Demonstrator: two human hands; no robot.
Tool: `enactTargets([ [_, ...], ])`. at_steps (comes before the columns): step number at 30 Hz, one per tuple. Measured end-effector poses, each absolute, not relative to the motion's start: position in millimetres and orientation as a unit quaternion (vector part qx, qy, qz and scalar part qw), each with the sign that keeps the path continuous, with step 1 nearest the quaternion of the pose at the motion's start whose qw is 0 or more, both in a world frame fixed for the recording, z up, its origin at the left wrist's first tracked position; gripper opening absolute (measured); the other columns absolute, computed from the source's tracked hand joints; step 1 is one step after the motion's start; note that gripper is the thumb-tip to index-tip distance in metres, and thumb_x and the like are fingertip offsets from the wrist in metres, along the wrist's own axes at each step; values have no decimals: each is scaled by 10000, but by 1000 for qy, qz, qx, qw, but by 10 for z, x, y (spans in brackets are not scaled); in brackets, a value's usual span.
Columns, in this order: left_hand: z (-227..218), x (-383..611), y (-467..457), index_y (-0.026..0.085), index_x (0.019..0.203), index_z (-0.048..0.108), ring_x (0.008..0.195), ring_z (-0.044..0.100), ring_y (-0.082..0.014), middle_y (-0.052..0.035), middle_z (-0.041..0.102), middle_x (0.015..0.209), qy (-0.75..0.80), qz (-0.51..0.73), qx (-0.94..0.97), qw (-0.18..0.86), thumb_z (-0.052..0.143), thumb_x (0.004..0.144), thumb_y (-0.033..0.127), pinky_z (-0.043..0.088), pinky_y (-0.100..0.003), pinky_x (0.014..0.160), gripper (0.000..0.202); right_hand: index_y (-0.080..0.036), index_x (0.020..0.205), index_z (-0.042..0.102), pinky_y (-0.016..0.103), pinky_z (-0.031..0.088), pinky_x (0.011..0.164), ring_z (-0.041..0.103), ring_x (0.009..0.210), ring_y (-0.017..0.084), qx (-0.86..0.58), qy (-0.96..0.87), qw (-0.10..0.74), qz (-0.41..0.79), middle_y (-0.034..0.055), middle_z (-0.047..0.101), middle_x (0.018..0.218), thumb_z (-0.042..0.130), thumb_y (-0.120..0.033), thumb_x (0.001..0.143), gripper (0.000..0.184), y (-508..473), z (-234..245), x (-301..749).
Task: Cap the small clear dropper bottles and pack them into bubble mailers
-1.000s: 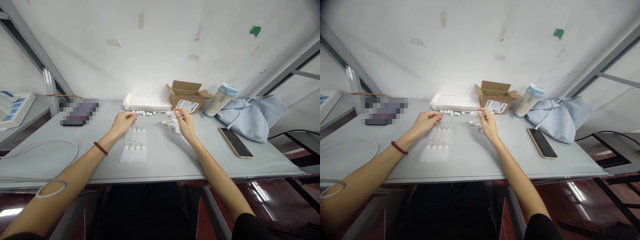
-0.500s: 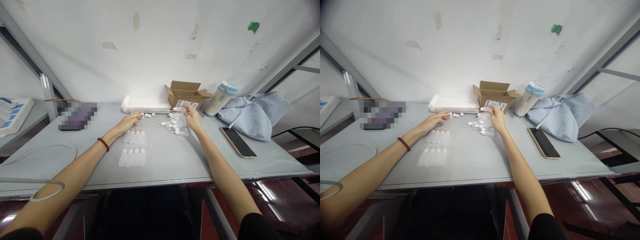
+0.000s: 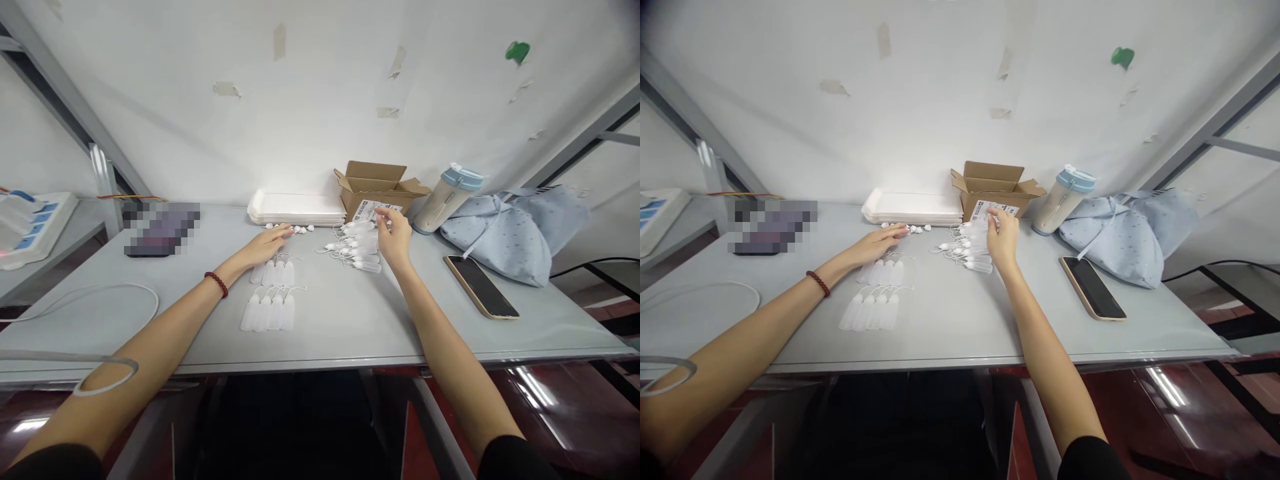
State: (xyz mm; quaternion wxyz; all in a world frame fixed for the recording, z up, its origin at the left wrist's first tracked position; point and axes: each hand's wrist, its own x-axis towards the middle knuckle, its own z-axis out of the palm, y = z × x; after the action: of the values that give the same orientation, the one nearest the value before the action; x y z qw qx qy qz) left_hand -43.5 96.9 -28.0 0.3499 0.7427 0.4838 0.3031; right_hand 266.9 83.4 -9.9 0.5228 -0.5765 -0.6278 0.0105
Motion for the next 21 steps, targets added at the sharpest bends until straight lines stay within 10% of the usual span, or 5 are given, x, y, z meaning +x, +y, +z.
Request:
enactTargets([
  [21,-335,-422,1067,234,1264,639,1429,313,-248,-38,435,1495,459,274,780,325,459,794,323,141,-394,1187,511,-194,1184,626,349,447,881,546,909,198,-330,-898,208,205,89,564,942,406,-249,986,301,192,-163,1634],
])
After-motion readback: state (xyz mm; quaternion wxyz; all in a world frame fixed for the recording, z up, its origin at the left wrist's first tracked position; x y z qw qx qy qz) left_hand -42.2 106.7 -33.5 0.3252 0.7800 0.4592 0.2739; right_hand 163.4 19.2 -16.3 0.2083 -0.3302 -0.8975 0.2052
